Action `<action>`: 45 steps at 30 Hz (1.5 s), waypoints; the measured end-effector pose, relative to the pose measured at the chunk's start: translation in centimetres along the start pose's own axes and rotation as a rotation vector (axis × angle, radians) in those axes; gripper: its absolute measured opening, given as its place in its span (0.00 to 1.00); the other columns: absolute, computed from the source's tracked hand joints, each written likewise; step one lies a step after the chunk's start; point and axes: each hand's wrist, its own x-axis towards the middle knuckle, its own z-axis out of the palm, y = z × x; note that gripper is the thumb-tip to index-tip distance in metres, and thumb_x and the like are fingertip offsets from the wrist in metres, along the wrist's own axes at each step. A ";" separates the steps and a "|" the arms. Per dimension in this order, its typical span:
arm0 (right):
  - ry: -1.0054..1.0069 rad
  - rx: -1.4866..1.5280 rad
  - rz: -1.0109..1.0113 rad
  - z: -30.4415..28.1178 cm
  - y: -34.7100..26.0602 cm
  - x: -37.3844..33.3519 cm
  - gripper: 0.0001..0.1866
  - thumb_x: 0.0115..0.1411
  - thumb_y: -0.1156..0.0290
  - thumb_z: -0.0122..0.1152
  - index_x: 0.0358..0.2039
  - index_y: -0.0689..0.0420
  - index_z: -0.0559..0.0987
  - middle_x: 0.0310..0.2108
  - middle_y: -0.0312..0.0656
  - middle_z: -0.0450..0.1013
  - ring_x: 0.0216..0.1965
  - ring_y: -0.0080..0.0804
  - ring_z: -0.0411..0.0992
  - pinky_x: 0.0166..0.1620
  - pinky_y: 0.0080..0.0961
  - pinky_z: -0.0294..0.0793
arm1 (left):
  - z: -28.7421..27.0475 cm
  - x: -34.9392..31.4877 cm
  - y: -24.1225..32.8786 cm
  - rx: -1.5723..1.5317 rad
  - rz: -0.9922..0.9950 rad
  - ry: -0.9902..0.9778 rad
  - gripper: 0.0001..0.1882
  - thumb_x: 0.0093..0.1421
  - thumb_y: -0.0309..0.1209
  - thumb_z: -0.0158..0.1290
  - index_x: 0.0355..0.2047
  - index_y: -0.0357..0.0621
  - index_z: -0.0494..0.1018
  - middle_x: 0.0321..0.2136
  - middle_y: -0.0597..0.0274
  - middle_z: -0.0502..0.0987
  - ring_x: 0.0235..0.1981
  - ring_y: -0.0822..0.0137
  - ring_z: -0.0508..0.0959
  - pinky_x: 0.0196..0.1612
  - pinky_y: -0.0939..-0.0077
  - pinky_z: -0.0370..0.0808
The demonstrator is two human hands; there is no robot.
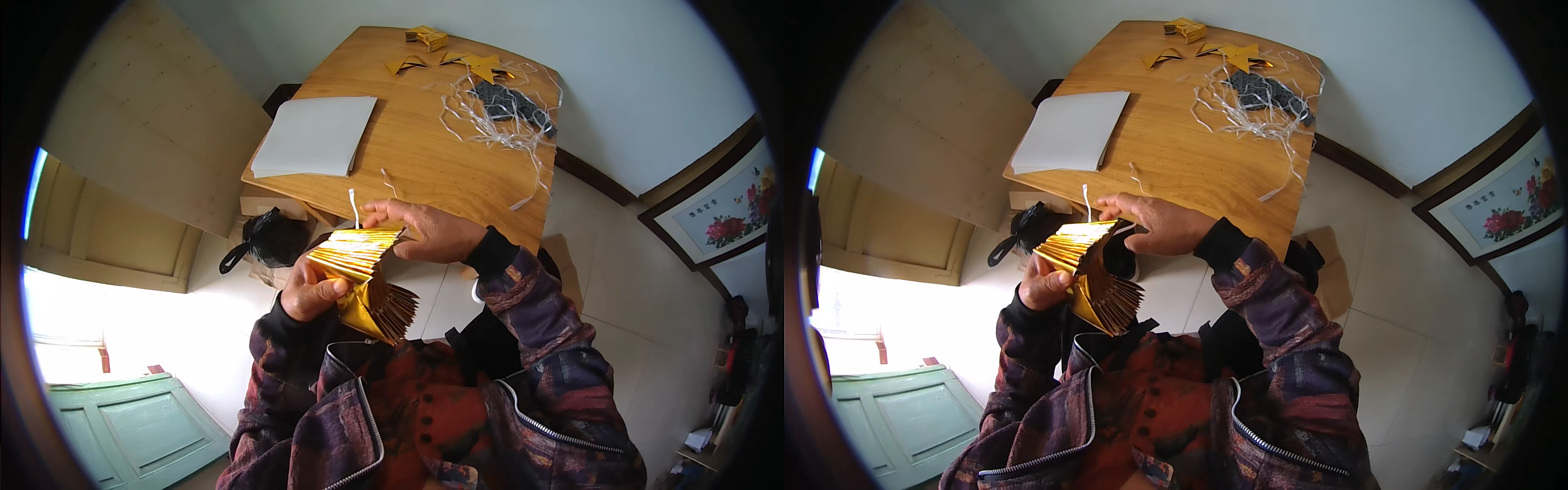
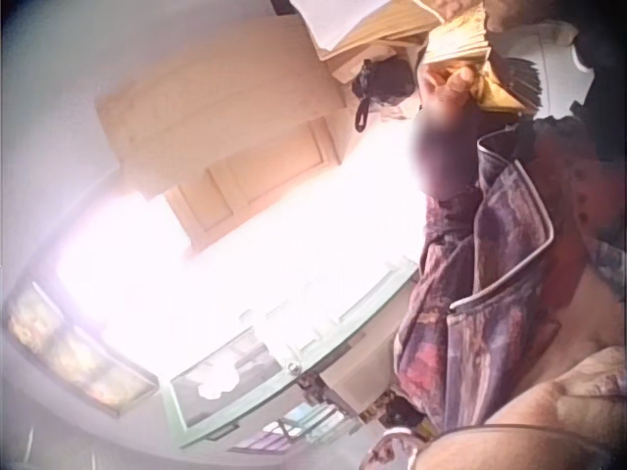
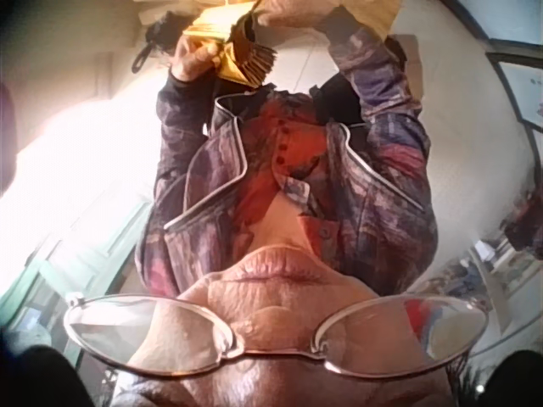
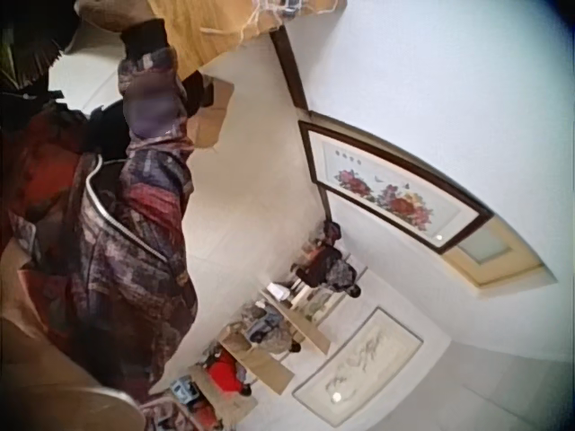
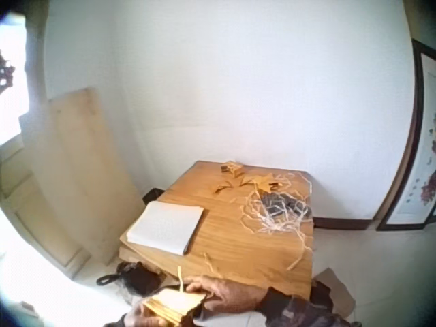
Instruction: The person gathers a stack of small yellow paper items, aligns them into a neat bundle, and ties the bundle with a white string. The person then places the tied bundle on the table.
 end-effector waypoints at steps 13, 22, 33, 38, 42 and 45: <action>0.358 -0.070 0.307 -1.6 0.4 -7.4 0.10 0.63 0.69 0.54 0.31 0.63 0.75 0.21 0.37 0.71 0.24 0.20 0.66 0.30 0.22 0.67 | -1.2 7.0 -3.5 -0.062 -0.006 0.083 0.16 0.57 0.25 0.55 0.46 0.33 0.70 0.40 0.64 0.75 0.43 0.73 0.73 0.51 0.81 0.65; 0.360 -0.314 0.366 -3.0 -4.1 -9.7 0.08 0.60 0.71 0.56 0.28 0.63 0.72 0.17 0.40 0.64 0.20 0.26 0.61 0.26 0.25 0.63 | -1.1 14.0 -6.3 0.326 -0.179 0.144 0.14 0.54 0.30 0.58 0.41 0.39 0.75 0.30 0.71 0.77 0.30 0.78 0.73 0.33 0.83 0.67; 0.107 -0.325 0.255 -1.6 -9.8 -7.4 0.07 0.58 0.72 0.56 0.26 0.60 0.72 0.19 0.44 0.70 0.20 0.40 0.69 0.26 0.32 0.66 | 2.9 11.6 -5.5 0.775 -0.125 0.044 0.18 0.50 0.33 0.61 0.37 0.33 0.74 0.29 0.59 0.79 0.30 0.70 0.77 0.35 0.75 0.73; -0.056 -0.413 0.126 -1.5 -10.3 -5.1 0.07 0.57 0.71 0.53 0.25 0.59 0.71 0.20 0.47 0.70 0.21 0.46 0.68 0.26 0.36 0.65 | 6.4 9.4 -5.6 1.030 0.276 -0.317 0.10 0.53 0.34 0.57 0.33 0.42 0.74 0.26 0.56 0.78 0.30 0.57 0.79 0.33 0.67 0.74; -0.052 -0.486 0.198 -1.5 -9.1 -4.3 0.08 0.57 0.66 0.51 0.26 0.57 0.73 0.22 0.46 0.73 0.26 0.50 0.71 0.30 0.42 0.68 | 8.6 6.4 -5.8 1.176 0.199 -0.395 0.11 0.51 0.32 0.57 0.33 0.40 0.74 0.27 0.56 0.77 0.30 0.59 0.77 0.34 0.67 0.73; 0.019 -0.279 0.324 -0.8 -7.9 -5.4 0.08 0.60 0.69 0.52 0.27 0.59 0.73 0.21 0.41 0.73 0.22 0.35 0.71 0.26 0.31 0.68 | 8.7 3.9 -5.2 1.101 0.007 -0.349 0.17 0.48 0.34 0.60 0.37 0.39 0.73 0.29 0.52 0.77 0.31 0.55 0.79 0.36 0.67 0.74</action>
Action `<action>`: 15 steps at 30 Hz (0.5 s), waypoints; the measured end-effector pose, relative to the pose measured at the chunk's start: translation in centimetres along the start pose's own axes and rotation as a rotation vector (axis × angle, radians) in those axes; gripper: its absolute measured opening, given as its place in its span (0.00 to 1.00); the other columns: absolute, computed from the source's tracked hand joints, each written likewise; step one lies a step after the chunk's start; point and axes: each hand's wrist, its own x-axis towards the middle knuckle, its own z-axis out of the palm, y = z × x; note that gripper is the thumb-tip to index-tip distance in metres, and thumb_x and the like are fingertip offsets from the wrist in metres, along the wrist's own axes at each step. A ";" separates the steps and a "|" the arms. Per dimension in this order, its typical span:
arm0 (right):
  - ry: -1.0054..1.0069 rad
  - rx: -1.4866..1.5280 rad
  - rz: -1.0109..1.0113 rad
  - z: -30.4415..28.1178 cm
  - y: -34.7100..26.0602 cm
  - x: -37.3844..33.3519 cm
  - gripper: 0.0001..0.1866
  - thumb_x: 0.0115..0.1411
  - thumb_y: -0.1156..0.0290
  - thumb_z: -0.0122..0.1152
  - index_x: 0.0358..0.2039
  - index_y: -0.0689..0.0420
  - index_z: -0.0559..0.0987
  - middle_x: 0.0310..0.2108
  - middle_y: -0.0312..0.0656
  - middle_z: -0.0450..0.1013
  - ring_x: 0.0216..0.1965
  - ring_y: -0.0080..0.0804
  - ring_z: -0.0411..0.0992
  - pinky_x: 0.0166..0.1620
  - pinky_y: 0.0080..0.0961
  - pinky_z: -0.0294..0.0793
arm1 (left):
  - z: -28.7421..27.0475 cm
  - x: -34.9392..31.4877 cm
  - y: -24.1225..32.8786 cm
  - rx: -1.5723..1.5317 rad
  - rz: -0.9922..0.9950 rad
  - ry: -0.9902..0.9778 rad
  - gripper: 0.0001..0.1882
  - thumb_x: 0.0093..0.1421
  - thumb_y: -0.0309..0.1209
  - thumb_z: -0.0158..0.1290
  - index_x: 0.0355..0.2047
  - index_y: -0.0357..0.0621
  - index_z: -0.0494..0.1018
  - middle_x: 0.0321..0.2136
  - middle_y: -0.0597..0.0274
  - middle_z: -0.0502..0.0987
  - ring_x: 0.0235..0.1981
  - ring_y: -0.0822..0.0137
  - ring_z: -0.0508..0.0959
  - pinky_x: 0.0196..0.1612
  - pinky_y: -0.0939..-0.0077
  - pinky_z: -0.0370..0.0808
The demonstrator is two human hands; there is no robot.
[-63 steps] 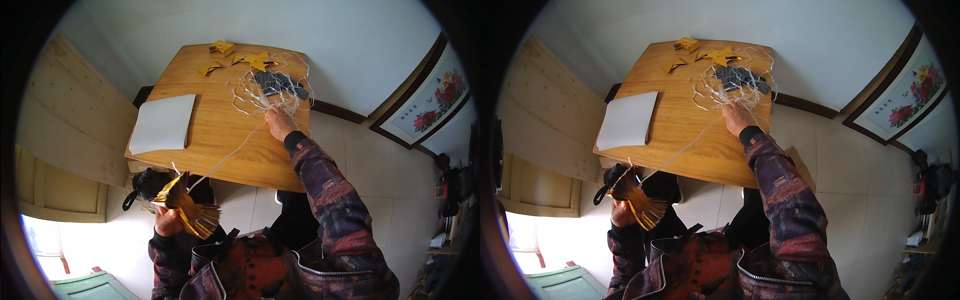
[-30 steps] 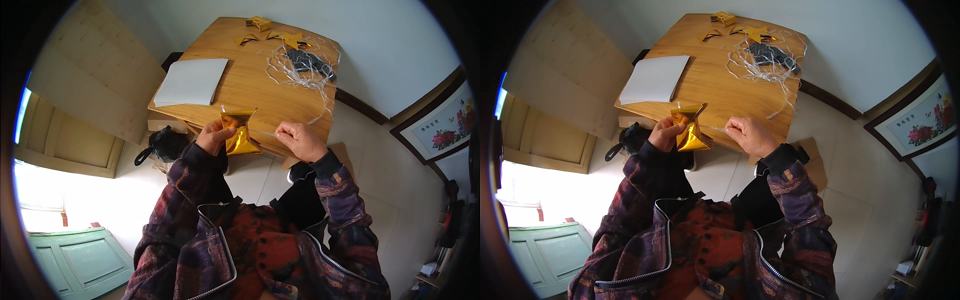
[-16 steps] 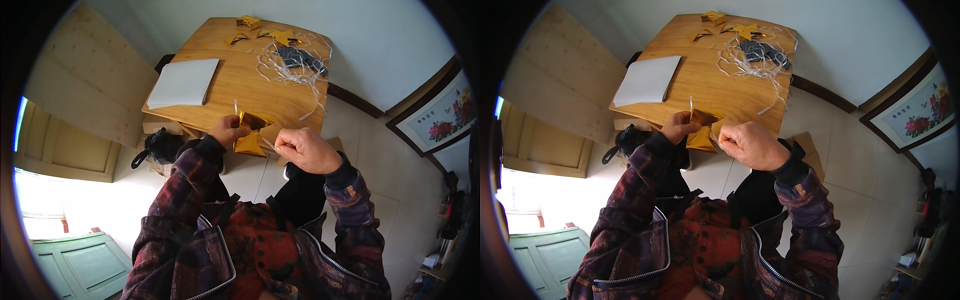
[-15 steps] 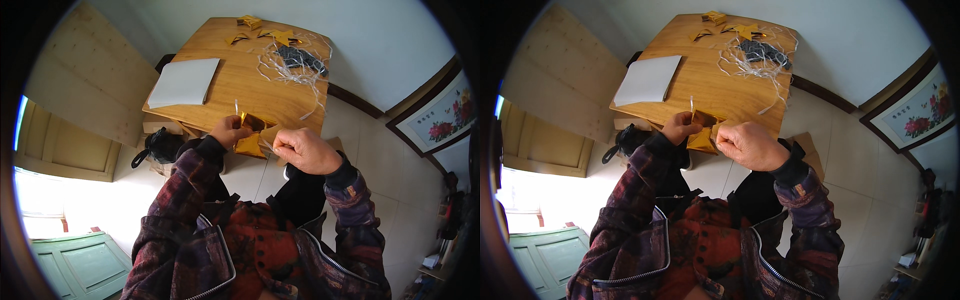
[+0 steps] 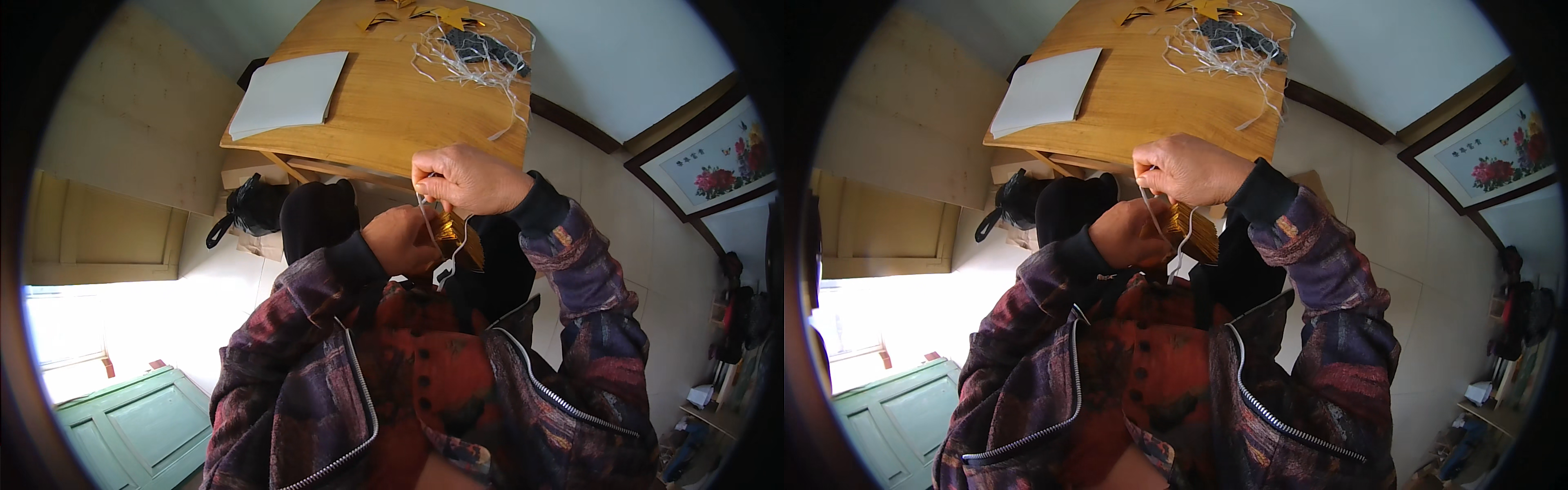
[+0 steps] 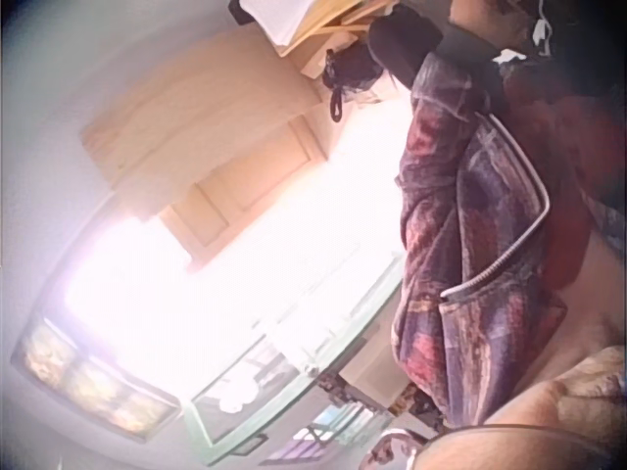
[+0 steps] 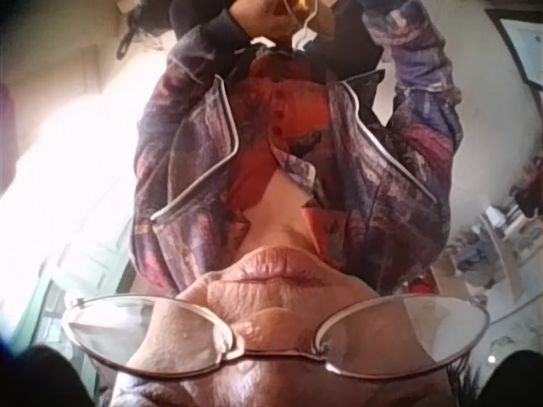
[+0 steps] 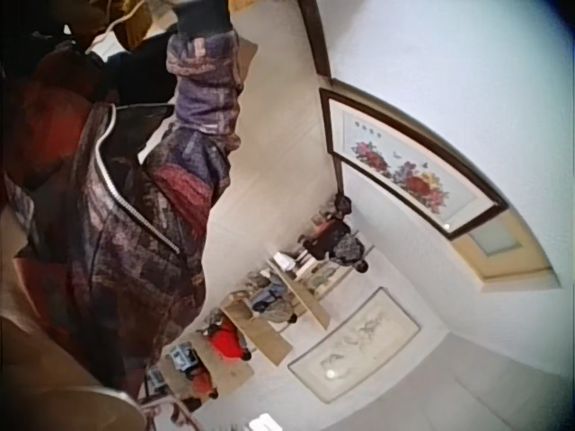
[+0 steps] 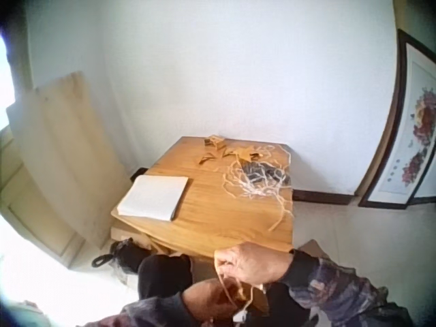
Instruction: The person gathers a stack of small yellow paper items, aligns them into a neat bundle, and ties the bundle with a white string. The person then places the tied bundle on the table.
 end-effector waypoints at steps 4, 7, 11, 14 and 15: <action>0.028 0.378 0.235 2.4 2.4 -1.5 0.07 0.62 0.72 0.54 0.28 0.60 0.73 0.20 0.35 0.71 0.21 0.19 0.67 0.24 0.19 0.65 | 0.5 -1.8 0.3 -0.146 -0.023 0.049 0.29 0.46 0.30 0.63 0.48 0.39 0.65 0.31 0.51 0.79 0.34 0.55 0.80 0.37 0.69 0.74; 0.083 0.448 0.189 4.2 4.7 -1.9 0.08 0.63 0.69 0.55 0.29 0.60 0.74 0.22 0.30 0.71 0.23 0.14 0.64 0.27 0.14 0.65 | 0.7 -2.5 0.6 -0.174 -0.044 0.154 0.34 0.45 0.33 0.64 0.51 0.40 0.62 0.30 0.50 0.79 0.33 0.51 0.79 0.36 0.66 0.74; -0.001 0.691 0.166 5.7 6.8 -1.7 0.10 0.63 0.65 0.57 0.30 0.59 0.74 0.25 0.28 0.71 0.27 0.12 0.65 0.31 0.13 0.66 | 0.0 -3.4 1.1 -0.202 -0.102 0.163 0.35 0.46 0.31 0.64 0.53 0.40 0.61 0.32 0.50 0.79 0.34 0.53 0.80 0.38 0.67 0.74; -0.191 0.802 0.119 6.0 7.1 -1.4 0.10 0.63 0.64 0.58 0.30 0.59 0.75 0.26 0.28 0.72 0.29 0.12 0.67 0.33 0.13 0.67 | -0.9 -3.8 1.2 -0.371 0.068 0.006 0.36 0.48 0.28 0.65 0.56 0.37 0.61 0.37 0.53 0.79 0.39 0.61 0.79 0.43 0.70 0.73; -0.255 0.812 0.101 6.0 7.1 -1.3 0.10 0.63 0.64 0.58 0.30 0.58 0.75 0.27 0.28 0.72 0.29 0.12 0.67 0.34 0.12 0.67 | -1.0 -3.6 1.2 -0.491 0.080 -0.013 0.35 0.50 0.27 0.64 0.56 0.36 0.61 0.39 0.55 0.79 0.40 0.63 0.78 0.45 0.71 0.72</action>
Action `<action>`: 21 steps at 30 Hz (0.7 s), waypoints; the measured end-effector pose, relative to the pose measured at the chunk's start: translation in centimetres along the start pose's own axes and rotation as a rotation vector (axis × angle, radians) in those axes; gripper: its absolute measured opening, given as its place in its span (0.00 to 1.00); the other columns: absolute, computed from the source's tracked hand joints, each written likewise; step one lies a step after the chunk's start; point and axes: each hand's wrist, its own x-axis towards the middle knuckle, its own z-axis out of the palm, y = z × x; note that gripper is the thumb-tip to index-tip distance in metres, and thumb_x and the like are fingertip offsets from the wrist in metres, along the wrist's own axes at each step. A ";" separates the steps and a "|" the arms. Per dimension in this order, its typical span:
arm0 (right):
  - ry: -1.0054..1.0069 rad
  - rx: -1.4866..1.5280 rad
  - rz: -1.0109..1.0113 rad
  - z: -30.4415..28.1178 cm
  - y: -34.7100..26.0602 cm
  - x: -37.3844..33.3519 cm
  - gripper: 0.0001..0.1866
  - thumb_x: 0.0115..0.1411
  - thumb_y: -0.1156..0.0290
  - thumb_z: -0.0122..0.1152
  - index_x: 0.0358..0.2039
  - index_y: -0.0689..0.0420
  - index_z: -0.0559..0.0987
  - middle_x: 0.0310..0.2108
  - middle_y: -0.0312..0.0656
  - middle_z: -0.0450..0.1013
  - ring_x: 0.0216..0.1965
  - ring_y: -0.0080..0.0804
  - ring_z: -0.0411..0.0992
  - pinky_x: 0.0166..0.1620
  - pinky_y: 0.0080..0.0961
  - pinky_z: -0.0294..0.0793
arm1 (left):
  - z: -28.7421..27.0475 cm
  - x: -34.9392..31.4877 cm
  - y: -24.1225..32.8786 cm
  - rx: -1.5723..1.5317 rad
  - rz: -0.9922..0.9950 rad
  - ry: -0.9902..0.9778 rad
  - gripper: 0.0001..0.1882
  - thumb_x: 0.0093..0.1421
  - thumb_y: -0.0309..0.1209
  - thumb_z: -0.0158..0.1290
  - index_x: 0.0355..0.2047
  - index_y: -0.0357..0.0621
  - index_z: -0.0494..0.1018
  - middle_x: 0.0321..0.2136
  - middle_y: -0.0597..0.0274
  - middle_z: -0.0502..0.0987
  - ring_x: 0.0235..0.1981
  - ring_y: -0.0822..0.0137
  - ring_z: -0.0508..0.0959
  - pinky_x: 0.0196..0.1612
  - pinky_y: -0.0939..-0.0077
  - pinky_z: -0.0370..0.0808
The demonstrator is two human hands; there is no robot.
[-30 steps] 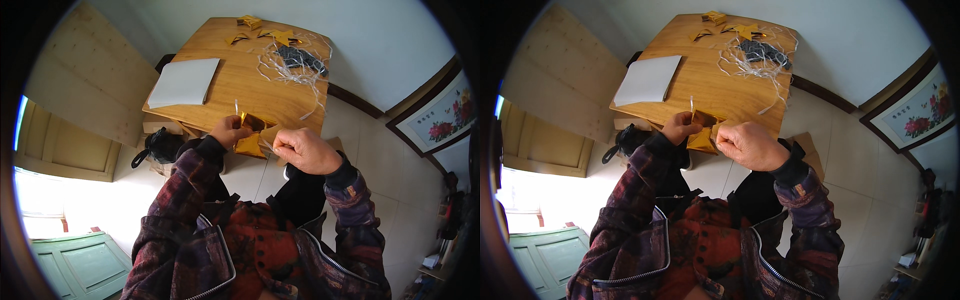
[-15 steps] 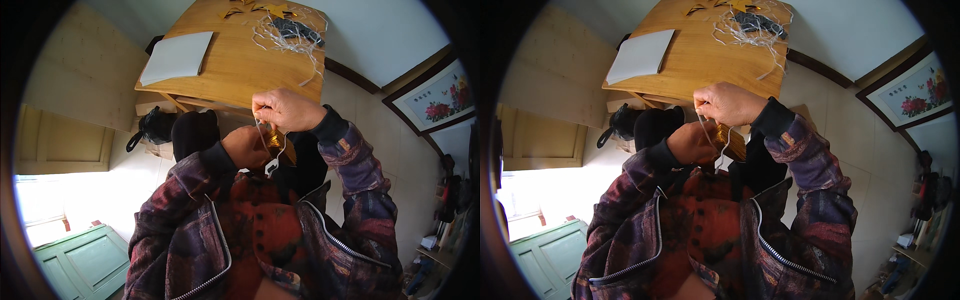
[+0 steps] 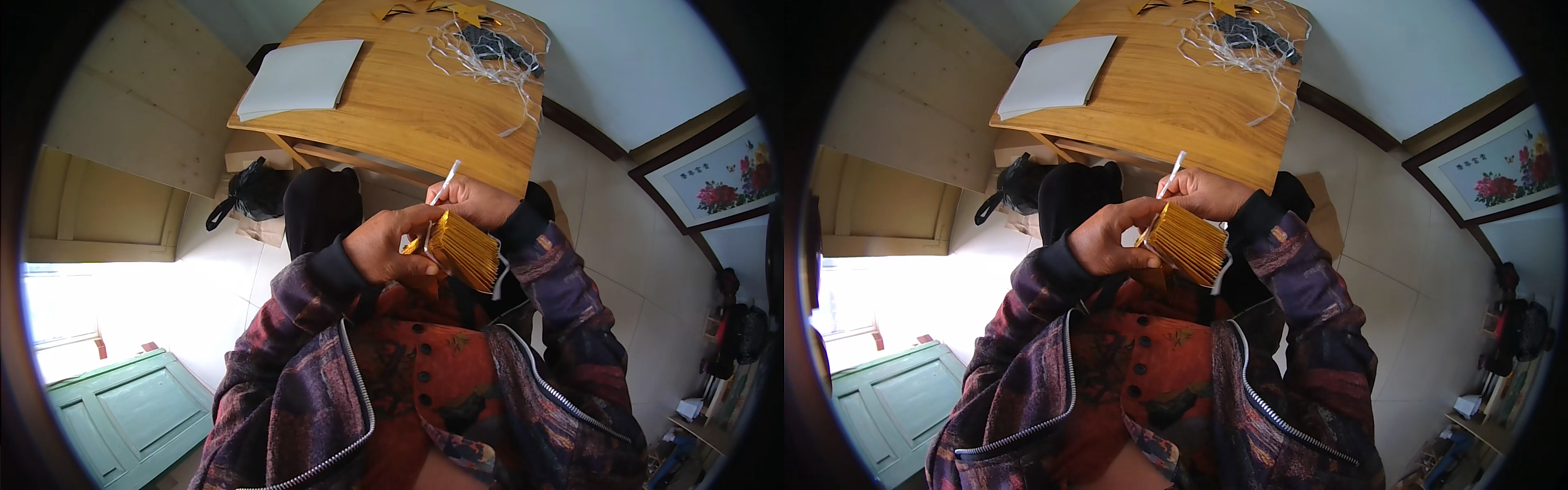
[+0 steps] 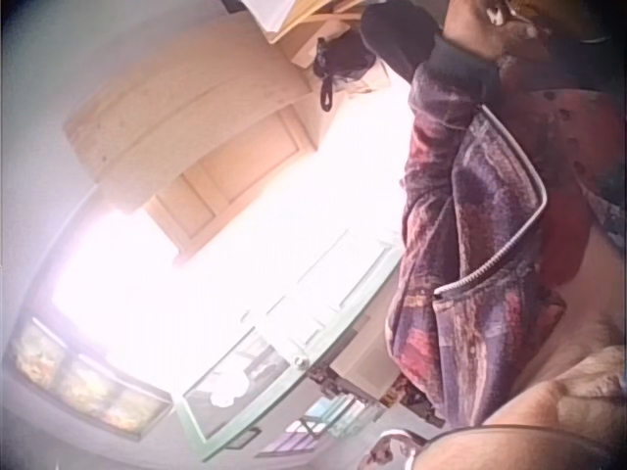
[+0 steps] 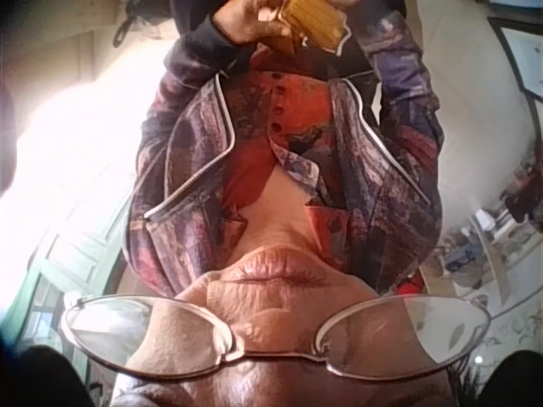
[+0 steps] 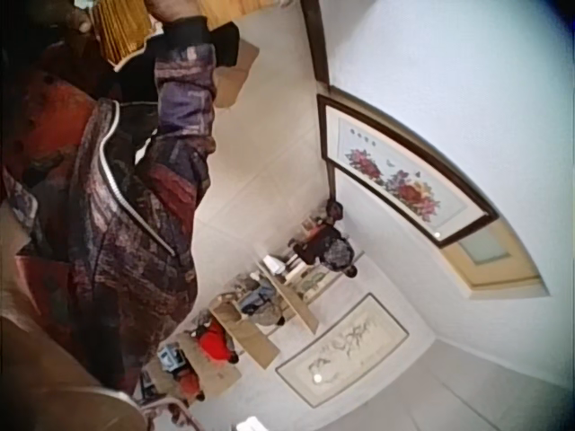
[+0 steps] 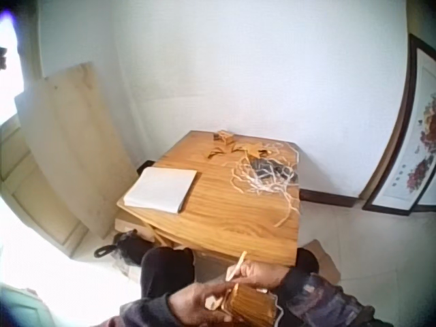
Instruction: The person gathers a stack of small yellow paper items, aligns them into a neat bundle, and ties the bundle with a white string. The person then places the tied bundle on the table.
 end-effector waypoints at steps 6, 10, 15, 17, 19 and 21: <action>0.188 0.110 -0.086 1.0 1.8 1.0 0.09 0.61 0.64 0.59 0.29 0.56 0.74 0.27 0.28 0.72 0.29 0.12 0.67 0.32 0.15 0.68 | 0.0 -0.1 -1.5 -0.637 -0.098 0.047 0.32 0.53 0.28 0.63 0.56 0.34 0.63 0.45 0.59 0.77 0.45 0.72 0.76 0.51 0.78 0.72; 0.413 -0.012 -0.161 3.8 3.8 -0.8 0.05 0.61 0.71 0.57 0.30 0.57 0.74 0.27 0.29 0.72 0.31 0.12 0.67 0.33 0.15 0.68 | 0.4 -0.9 -3.3 -0.631 -0.181 0.061 0.31 0.53 0.28 0.63 0.55 0.34 0.64 0.44 0.59 0.78 0.45 0.71 0.76 0.50 0.78 0.73; 0.658 0.084 -0.153 7.3 4.2 -3.1 0.01 0.61 0.78 0.54 0.32 0.60 0.74 0.28 0.30 0.72 0.31 0.14 0.68 0.35 0.16 0.68 | 0.6 -1.0 -4.9 -0.646 -0.156 0.084 0.28 0.55 0.29 0.62 0.53 0.34 0.66 0.43 0.59 0.78 0.44 0.71 0.77 0.51 0.78 0.72; 0.713 0.139 -0.112 7.4 4.1 -3.2 0.02 0.61 0.78 0.54 0.32 0.61 0.74 0.26 0.31 0.71 0.27 0.17 0.66 0.31 0.17 0.67 | 0.4 -0.6 -5.4 -0.661 -0.161 0.109 0.26 0.56 0.30 0.61 0.53 0.34 0.67 0.43 0.59 0.78 0.44 0.71 0.77 0.51 0.78 0.71; 0.672 0.018 -0.130 6.8 3.9 -3.3 0.03 0.61 0.76 0.53 0.31 0.61 0.74 0.24 0.31 0.70 0.25 0.17 0.65 0.30 0.18 0.66 | -0.1 -0.5 -5.8 -0.679 -0.166 0.118 0.24 0.57 0.31 0.60 0.52 0.34 0.68 0.43 0.60 0.78 0.44 0.70 0.77 0.51 0.78 0.71; 0.671 -0.009 -0.130 6.5 3.9 -3.1 0.05 0.63 0.75 0.52 0.29 0.60 0.73 0.21 0.30 0.67 0.23 0.16 0.63 0.27 0.16 0.64 | -0.2 -0.5 -6.3 -0.749 -0.132 0.124 0.24 0.58 0.32 0.59 0.51 0.34 0.68 0.43 0.60 0.78 0.45 0.70 0.76 0.51 0.77 0.71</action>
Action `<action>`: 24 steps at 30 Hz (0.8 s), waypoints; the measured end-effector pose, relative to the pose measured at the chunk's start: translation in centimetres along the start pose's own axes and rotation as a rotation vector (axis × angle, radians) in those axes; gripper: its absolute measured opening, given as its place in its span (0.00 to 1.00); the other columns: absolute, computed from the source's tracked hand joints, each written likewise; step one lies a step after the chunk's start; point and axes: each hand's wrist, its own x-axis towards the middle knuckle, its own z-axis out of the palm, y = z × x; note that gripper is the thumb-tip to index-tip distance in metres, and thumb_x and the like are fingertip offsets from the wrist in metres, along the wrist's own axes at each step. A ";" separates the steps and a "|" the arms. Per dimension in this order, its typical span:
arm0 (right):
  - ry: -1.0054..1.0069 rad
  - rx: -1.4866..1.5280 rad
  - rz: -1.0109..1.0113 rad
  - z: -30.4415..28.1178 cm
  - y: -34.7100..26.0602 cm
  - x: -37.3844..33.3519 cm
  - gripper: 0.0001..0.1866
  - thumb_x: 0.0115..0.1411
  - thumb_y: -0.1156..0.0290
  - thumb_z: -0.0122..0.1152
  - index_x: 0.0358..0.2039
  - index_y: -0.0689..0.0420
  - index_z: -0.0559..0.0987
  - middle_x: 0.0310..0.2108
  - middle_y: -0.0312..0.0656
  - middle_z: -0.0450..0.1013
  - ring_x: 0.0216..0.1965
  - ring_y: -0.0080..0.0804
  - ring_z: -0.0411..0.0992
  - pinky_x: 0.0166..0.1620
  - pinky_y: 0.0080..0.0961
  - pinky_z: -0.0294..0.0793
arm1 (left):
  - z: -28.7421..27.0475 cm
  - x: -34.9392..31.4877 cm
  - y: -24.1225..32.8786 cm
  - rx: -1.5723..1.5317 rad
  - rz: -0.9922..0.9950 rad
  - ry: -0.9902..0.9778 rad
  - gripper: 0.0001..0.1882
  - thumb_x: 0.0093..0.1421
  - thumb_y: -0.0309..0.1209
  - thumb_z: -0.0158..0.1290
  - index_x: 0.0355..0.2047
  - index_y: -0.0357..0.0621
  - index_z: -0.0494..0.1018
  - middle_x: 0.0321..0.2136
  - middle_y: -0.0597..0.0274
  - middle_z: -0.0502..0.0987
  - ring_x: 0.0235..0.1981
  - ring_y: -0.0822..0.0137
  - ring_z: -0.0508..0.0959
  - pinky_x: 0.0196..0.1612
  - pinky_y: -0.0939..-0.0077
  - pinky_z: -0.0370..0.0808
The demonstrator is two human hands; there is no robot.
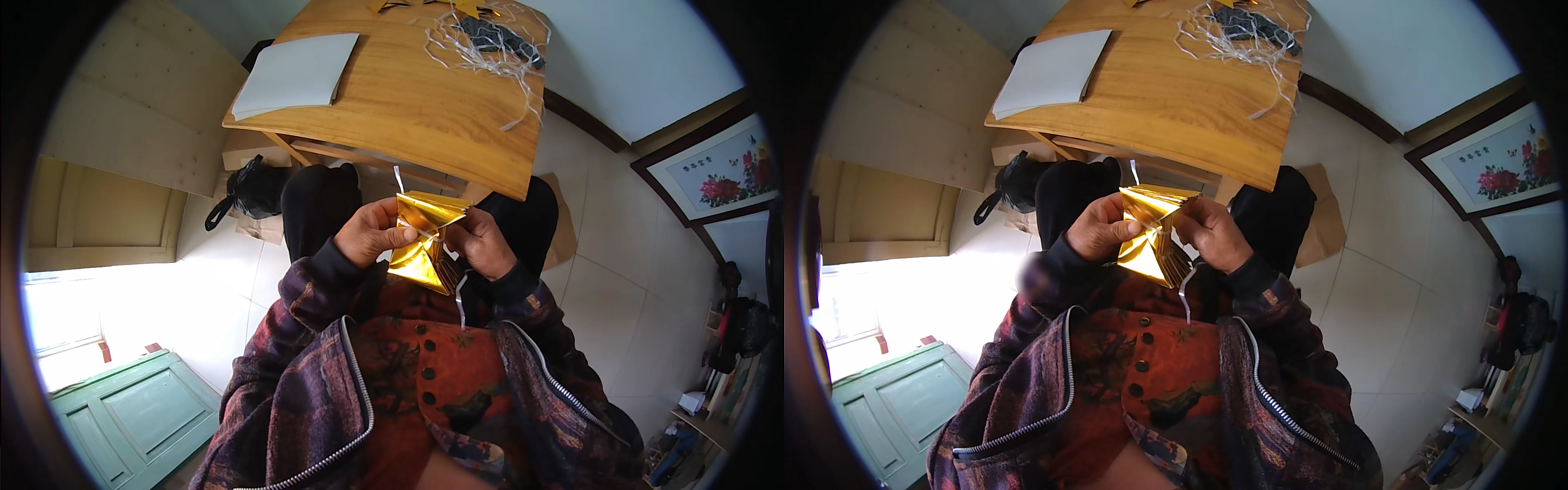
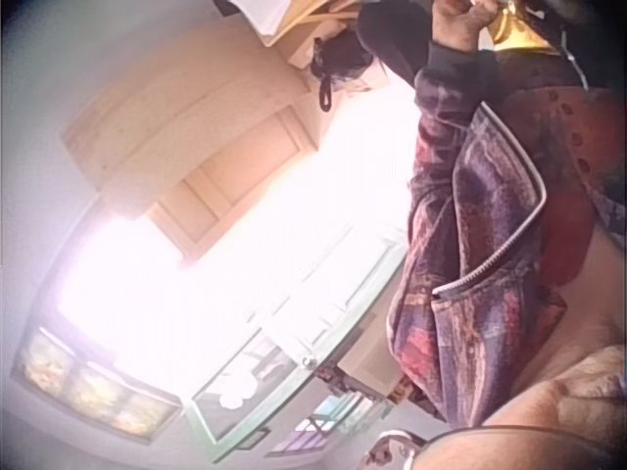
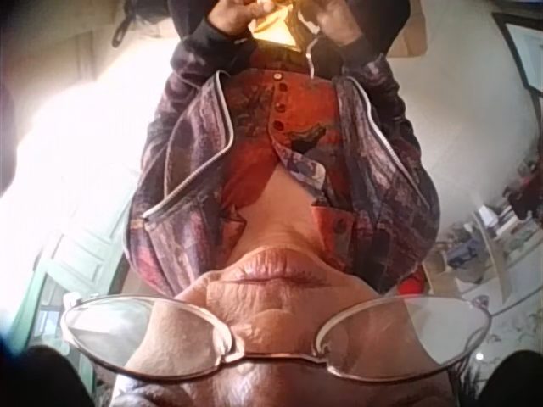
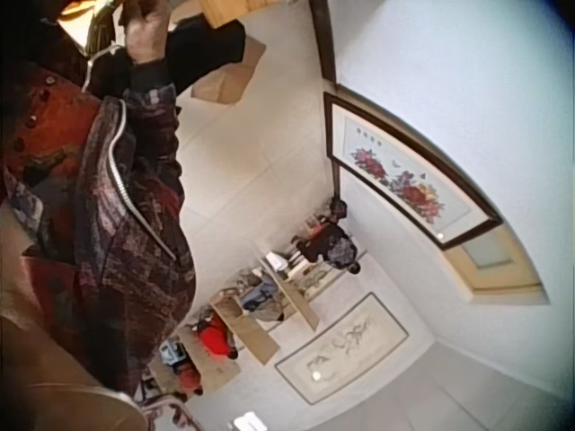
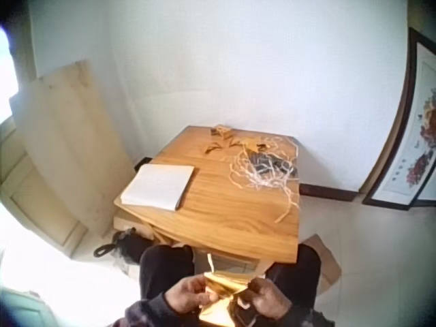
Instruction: The person gathers a stack of small yellow paper items, aligns them into a neat bundle, and ties the bundle with a white string. The person then places the tied bundle on the table.
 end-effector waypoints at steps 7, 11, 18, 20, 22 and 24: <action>-0.137 0.215 0.050 -0.3 0.0 -0.1 0.07 0.64 0.73 0.53 0.27 0.57 0.71 0.20 0.29 0.64 0.22 0.14 0.60 0.27 0.15 0.62 | -1.2 -0.5 -1.2 -0.172 -0.001 -0.010 0.24 0.58 0.34 0.59 0.51 0.34 0.68 0.45 0.60 0.77 0.47 0.69 0.75 0.54 0.75 0.68; -0.142 0.258 0.073 -0.2 0.5 0.1 0.06 0.64 0.72 0.53 0.28 0.57 0.72 0.21 0.28 0.66 0.22 0.14 0.61 0.27 0.14 0.62 | -1.5 -0.2 -1.7 -0.089 0.026 0.013 0.24 0.59 0.34 0.59 0.51 0.34 0.69 0.44 0.60 0.77 0.47 0.69 0.75 0.54 0.74 0.68; -0.134 0.100 0.063 -0.1 0.1 -0.4 0.10 0.64 0.67 0.56 0.42 0.58 0.74 0.32 0.30 0.70 0.31 0.16 0.64 0.37 0.17 0.65 | -1.4 -0.8 -1.8 0.049 -0.044 0.024 0.25 0.59 0.34 0.58 0.53 0.33 0.66 0.46 0.59 0.76 0.46 0.68 0.75 0.53 0.74 0.70; -0.147 0.217 0.066 0.4 -0.1 -0.9 0.16 0.64 0.63 0.57 0.47 0.60 0.73 0.35 0.31 0.72 0.34 0.16 0.66 0.40 0.16 0.67 | -1.2 -1.0 -1.9 0.085 -0.039 0.046 0.24 0.60 0.33 0.58 0.53 0.33 0.66 0.46 0.59 0.75 0.46 0.69 0.75 0.53 0.75 0.70; -0.207 0.377 0.056 0.7 -0.3 -1.3 0.21 0.64 0.59 0.56 0.49 0.62 0.72 0.34 0.30 0.71 0.32 0.15 0.65 0.38 0.14 0.65 | -0.9 -1.0 -1.9 0.141 -0.032 0.066 0.24 0.60 0.33 0.58 0.53 0.33 0.66 0.46 0.60 0.75 0.46 0.70 0.75 0.52 0.76 0.70; -0.249 0.330 0.119 0.0 -0.5 -1.2 0.25 0.63 0.55 0.57 0.51 0.63 0.70 0.38 0.32 0.71 0.36 0.16 0.66 0.42 0.16 0.66 | -0.7 -1.0 -1.8 0.195 -0.059 0.090 0.24 0.60 0.32 0.58 0.53 0.33 0.66 0.45 0.60 0.75 0.46 0.70 0.75 0.52 0.76 0.70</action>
